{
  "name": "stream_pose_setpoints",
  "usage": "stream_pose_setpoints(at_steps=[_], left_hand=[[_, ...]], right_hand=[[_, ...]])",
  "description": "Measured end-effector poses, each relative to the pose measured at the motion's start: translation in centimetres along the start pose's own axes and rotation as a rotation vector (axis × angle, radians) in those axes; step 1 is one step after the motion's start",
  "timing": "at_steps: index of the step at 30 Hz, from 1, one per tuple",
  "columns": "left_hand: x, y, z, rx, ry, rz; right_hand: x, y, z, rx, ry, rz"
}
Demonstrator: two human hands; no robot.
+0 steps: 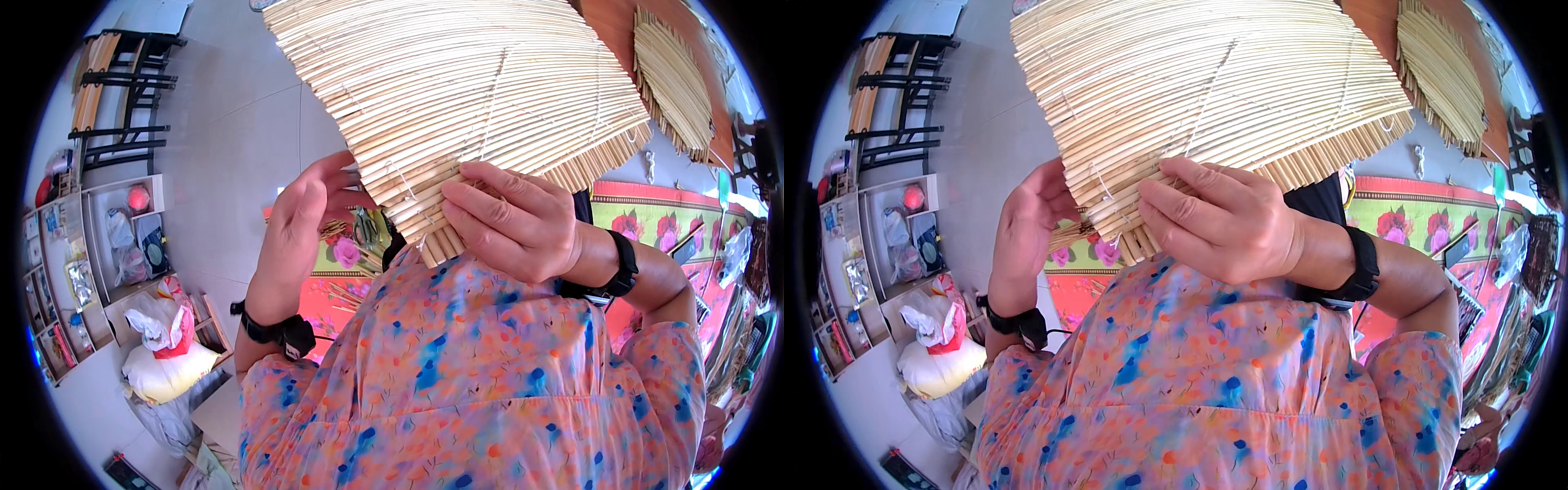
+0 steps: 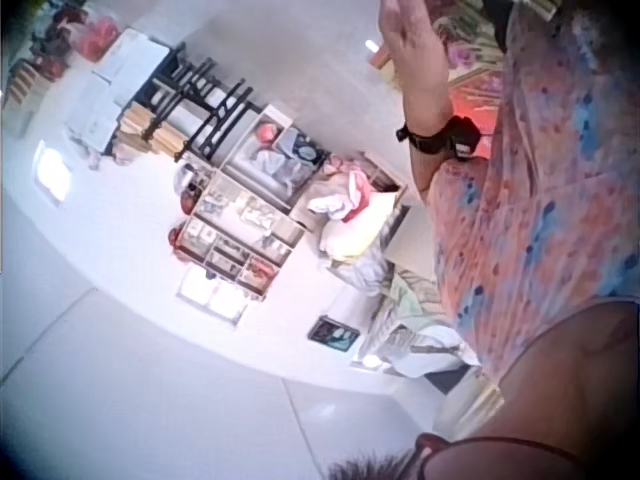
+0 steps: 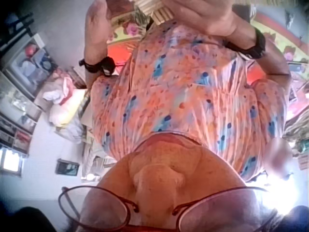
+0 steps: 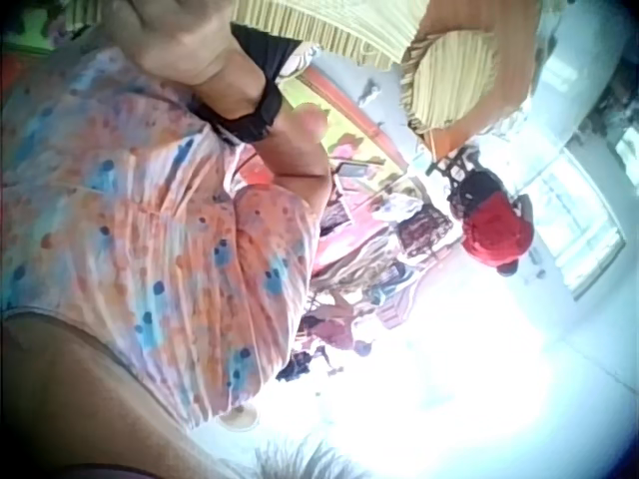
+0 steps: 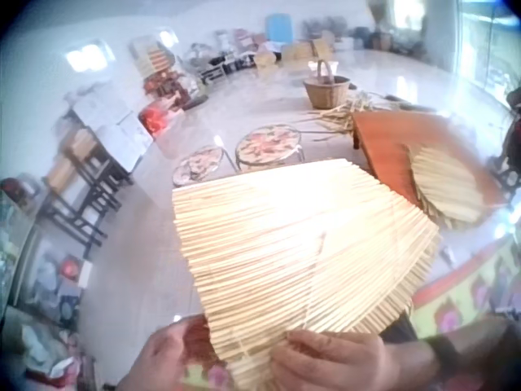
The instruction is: The person constructs a mat by wrapping white thread around thin bamboo sticks and trimming the edges with a knife.
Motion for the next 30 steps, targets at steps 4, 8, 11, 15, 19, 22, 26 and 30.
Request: stream_pose_setpoints(at_steps=[4,8,11,15,19,22,26,30], left_hand=[[3.4,-1.2,0.6,-0.044,0.374,-0.079],[4.3,-3.0,1.9,0.003,0.344,-0.100],[3.7,-4.5,2.6,0.029,0.435,-0.070],[4.1,-5.6,3.1,0.047,0.448,-0.040],[5.4,-6.4,3.5,0.030,0.490,-0.039],[5.9,-7.0,4.0,0.025,0.512,-0.007],[5.9,-7.5,5.2,0.043,0.492,-0.019],[5.3,-7.7,6.8,0.026,0.447,-0.011]], right_hand=[[0.9,-0.3,0.5,0.025,-0.032,0.097],[1.4,0.5,0.3,0.009,-0.167,0.126],[-0.1,2.4,-0.2,-0.034,-0.374,0.240],[0.9,4.5,-1.3,0.545,-0.746,0.848],[3.8,8.8,-2.9,1.445,-1.523,0.774],[4.7,9.7,-3.4,1.792,-1.812,0.482],[6.2,8.3,-2.8,1.829,-1.797,0.244],[7.2,9.4,-3.2,1.877,-1.718,0.177]])
Point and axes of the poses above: each hand's wrist, its own y-axis away from the middle knuckle, its own x-axis out of the palm, z = x × y, the point moved 3 cm from there along -y, towards the middle knuckle, and after that the axes turned 10 degrees about x, right-handed, at the moved point
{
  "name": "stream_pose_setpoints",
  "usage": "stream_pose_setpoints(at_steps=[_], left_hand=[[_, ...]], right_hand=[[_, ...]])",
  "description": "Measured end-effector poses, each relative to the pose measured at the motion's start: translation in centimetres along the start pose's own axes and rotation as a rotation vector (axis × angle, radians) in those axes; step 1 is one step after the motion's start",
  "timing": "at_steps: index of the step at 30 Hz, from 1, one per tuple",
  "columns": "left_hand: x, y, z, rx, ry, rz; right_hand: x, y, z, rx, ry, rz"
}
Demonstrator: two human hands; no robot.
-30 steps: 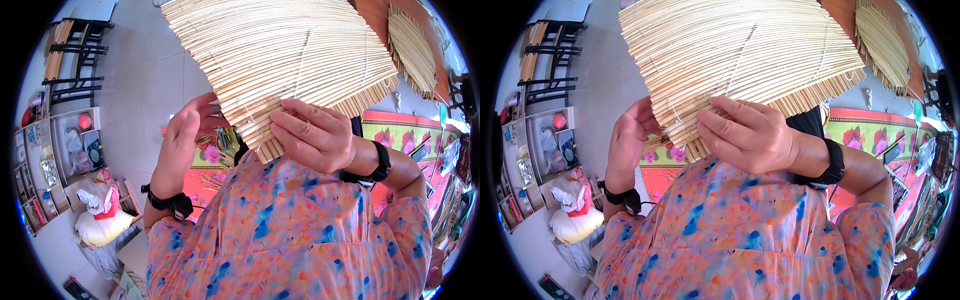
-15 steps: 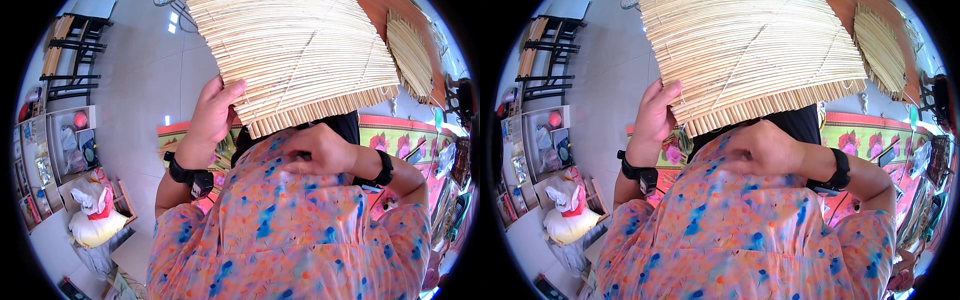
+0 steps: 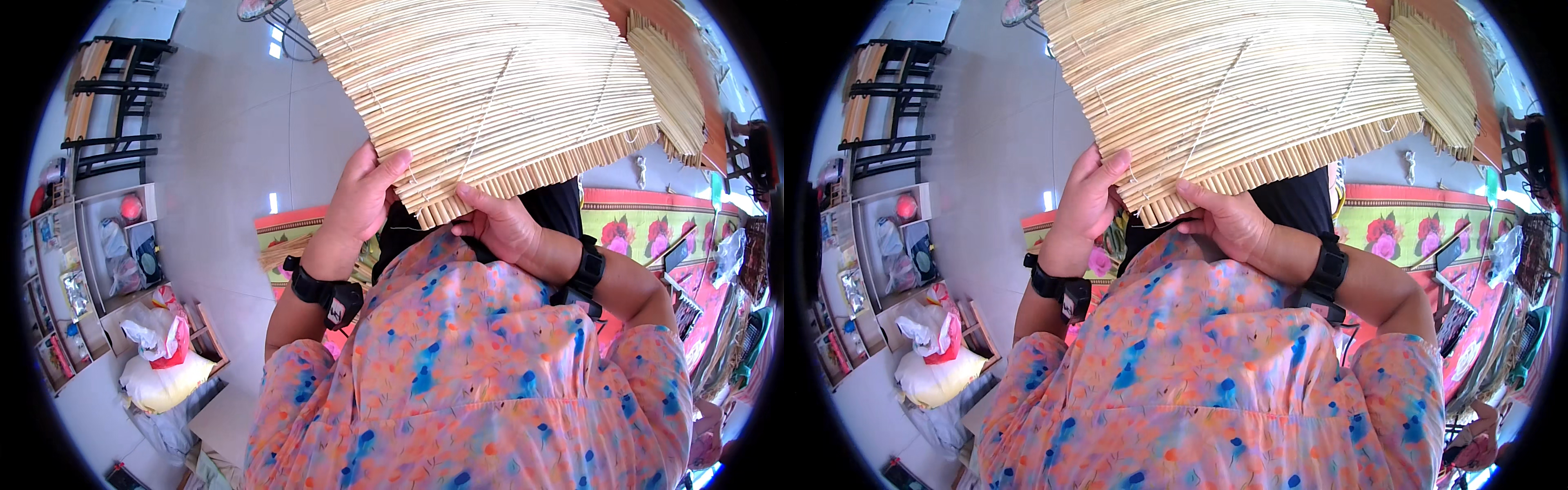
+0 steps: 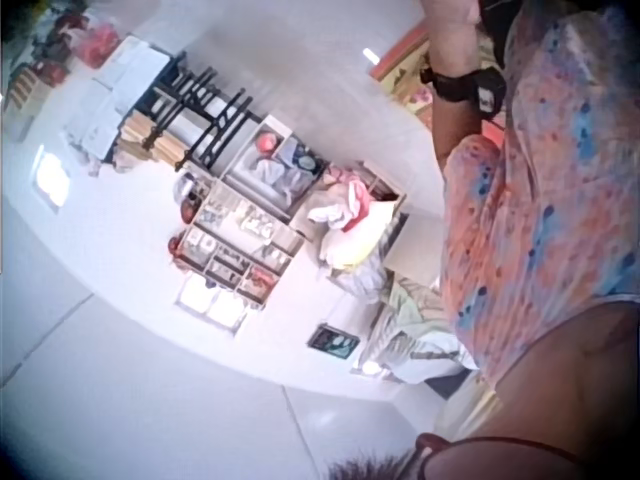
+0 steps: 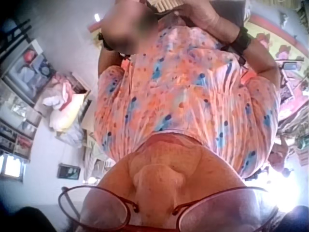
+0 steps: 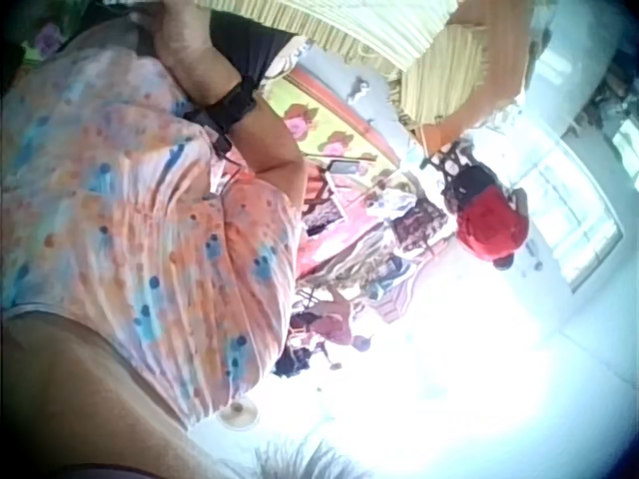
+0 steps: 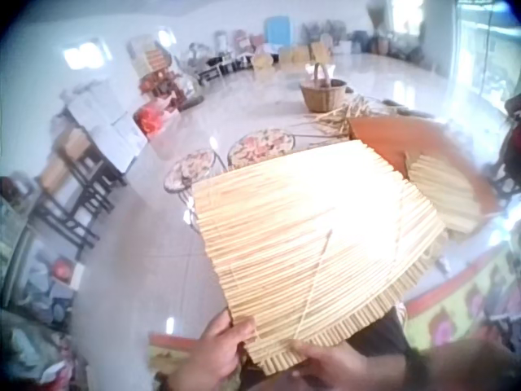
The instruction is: The person constructs a mat by wrapping white thread around thin bamboo sticks and trimming the edges with a knife.
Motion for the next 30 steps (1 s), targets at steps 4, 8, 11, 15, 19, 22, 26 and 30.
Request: stream_pose_setpoints(at_steps=[4,8,11,15,19,22,26,30], left_hand=[[-0.1,-0.6,0.0,0.000,0.001,0.018],[-1.4,-1.1,0.0,0.000,-0.255,-0.027],[-2.7,-0.4,-0.8,0.028,-0.482,-0.076],[-8.9,1.1,-1.6,0.094,-0.938,-0.157],[-22.0,4.0,2.4,-0.059,-1.246,-0.317],[-30.8,8.5,8.1,-0.250,-1.467,-0.253],[-33.6,12.3,15.7,-0.443,-1.474,-0.097],[-33.9,15.7,22.0,-0.543,-1.373,-0.174]], right_hand=[[-0.1,-0.3,0.4,-0.057,-0.004,-0.040],[0.1,-0.6,0.7,-0.113,0.030,-0.063],[-0.2,-1.1,0.5,-0.138,0.071,-0.097],[-0.3,-1.4,0.8,-0.171,0.012,-0.120],[-0.7,-1.6,0.9,-0.207,0.018,-0.089],[-1.5,-1.6,0.6,-0.187,0.116,-0.071],[-1.8,-1.2,0.6,-0.223,0.107,-0.068],[-1.7,-1.2,0.7,-0.255,0.111,-0.079]])
Point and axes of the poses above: each hand's wrist, its own y-axis away from the middle knuckle, its own x-axis out of the palm, z = x × y, the point moved 3 cm from there along -y, towards the middle knuckle, and after that the axes turned 10 degrees about x, right-handed, at the moved point
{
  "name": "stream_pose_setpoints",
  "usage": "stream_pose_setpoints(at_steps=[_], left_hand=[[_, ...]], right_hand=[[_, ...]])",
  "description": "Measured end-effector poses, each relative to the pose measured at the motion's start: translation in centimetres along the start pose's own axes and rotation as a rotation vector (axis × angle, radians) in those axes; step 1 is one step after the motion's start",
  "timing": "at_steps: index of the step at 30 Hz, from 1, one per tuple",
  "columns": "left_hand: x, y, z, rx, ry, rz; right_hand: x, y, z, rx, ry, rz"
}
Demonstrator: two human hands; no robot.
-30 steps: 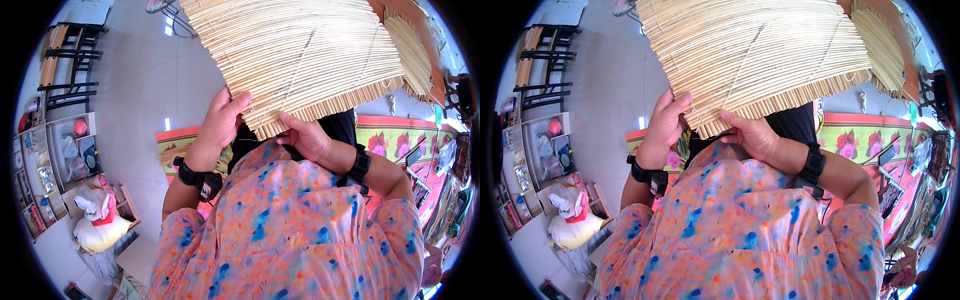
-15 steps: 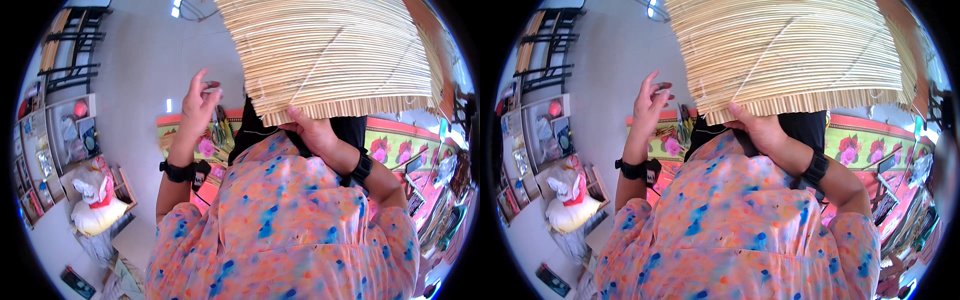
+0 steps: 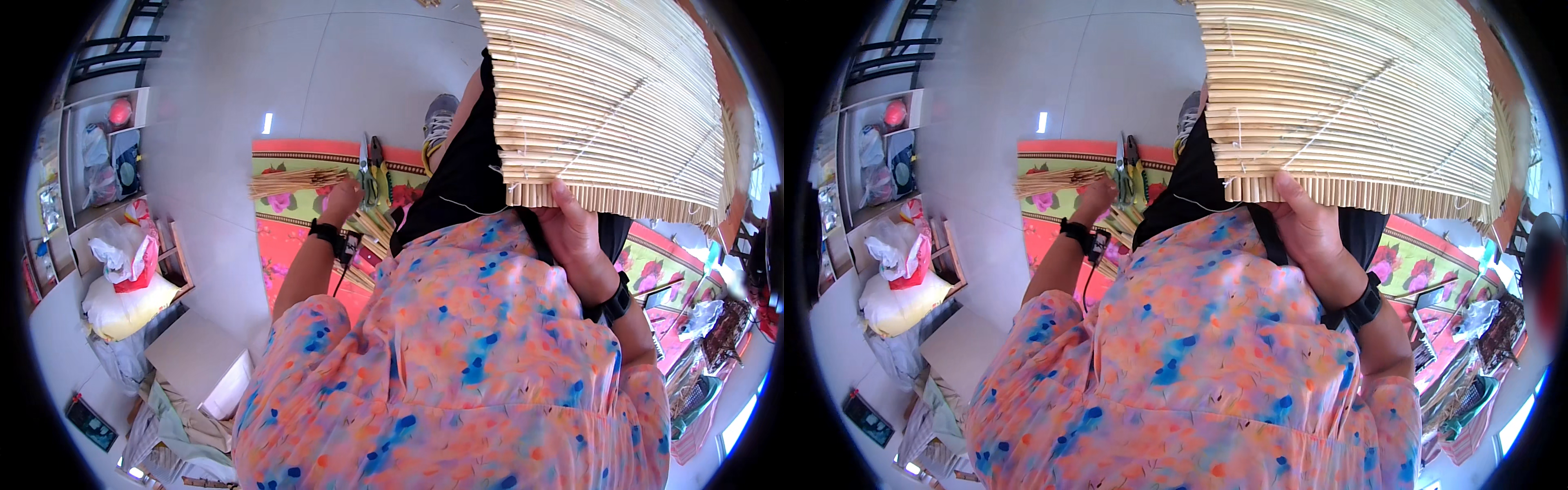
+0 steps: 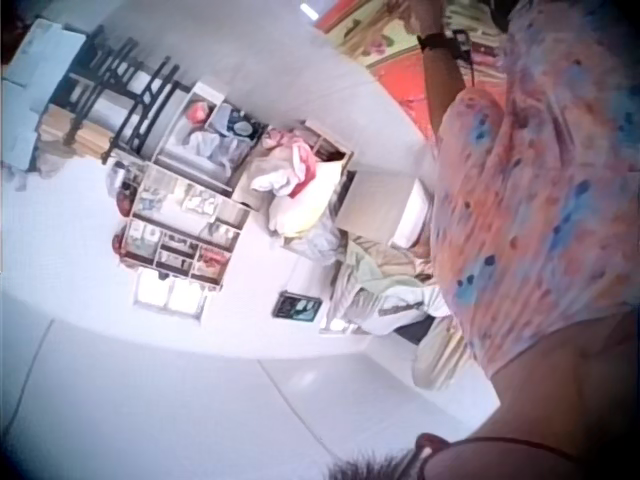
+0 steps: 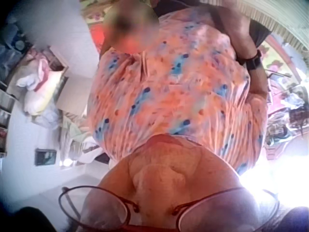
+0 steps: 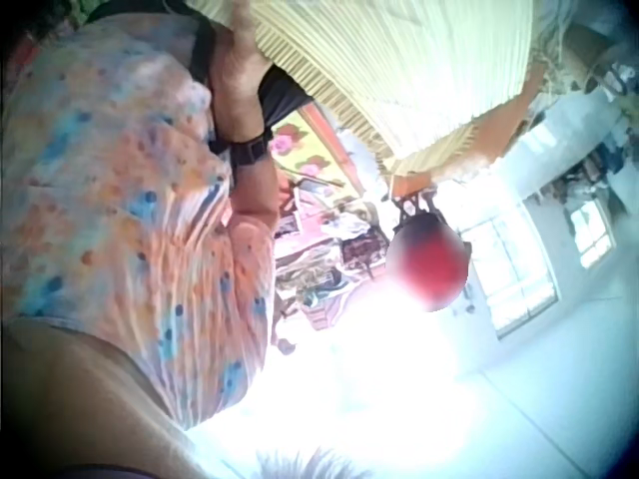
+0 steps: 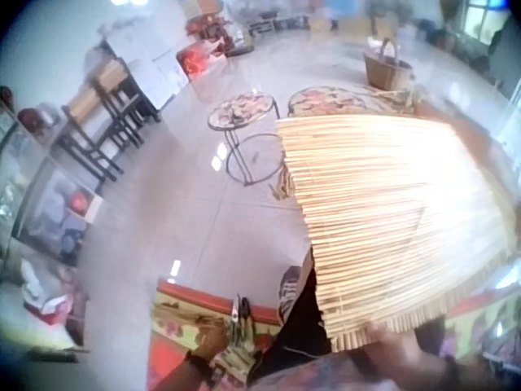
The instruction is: The person constructs a mat by wrapping white thread around thin bamboo sticks and trimming the edges with a knife.
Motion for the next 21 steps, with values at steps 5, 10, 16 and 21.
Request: stream_pose_setpoints(at_steps=[5,10,16,21], left_hand=[[1.4,-0.5,-2.8,0.036,-0.077,-0.278],[2.5,-4.2,-0.6,-0.039,0.199,-0.296],[4.3,-6.2,3.4,-0.091,0.218,-0.114],[1.5,-5.9,-1.9,0.028,-0.040,-0.162]], right_hand=[[0.8,0.0,0.2,-0.015,0.018,-0.045],[2.1,0.0,0.7,0.008,0.023,-0.095],[2.1,-0.2,0.2,0.043,-0.103,-0.096],[1.7,0.1,1.1,0.026,-0.149,-0.070]])
Point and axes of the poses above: each hand's wrist, its own y-axis away from the middle knuckle, its own x-axis out of the palm, z = x × y, the point moved 3 cm from there along -y, towards the middle knuckle, and after that the axes turned 10 degrees about x, right-handed, at the moved point
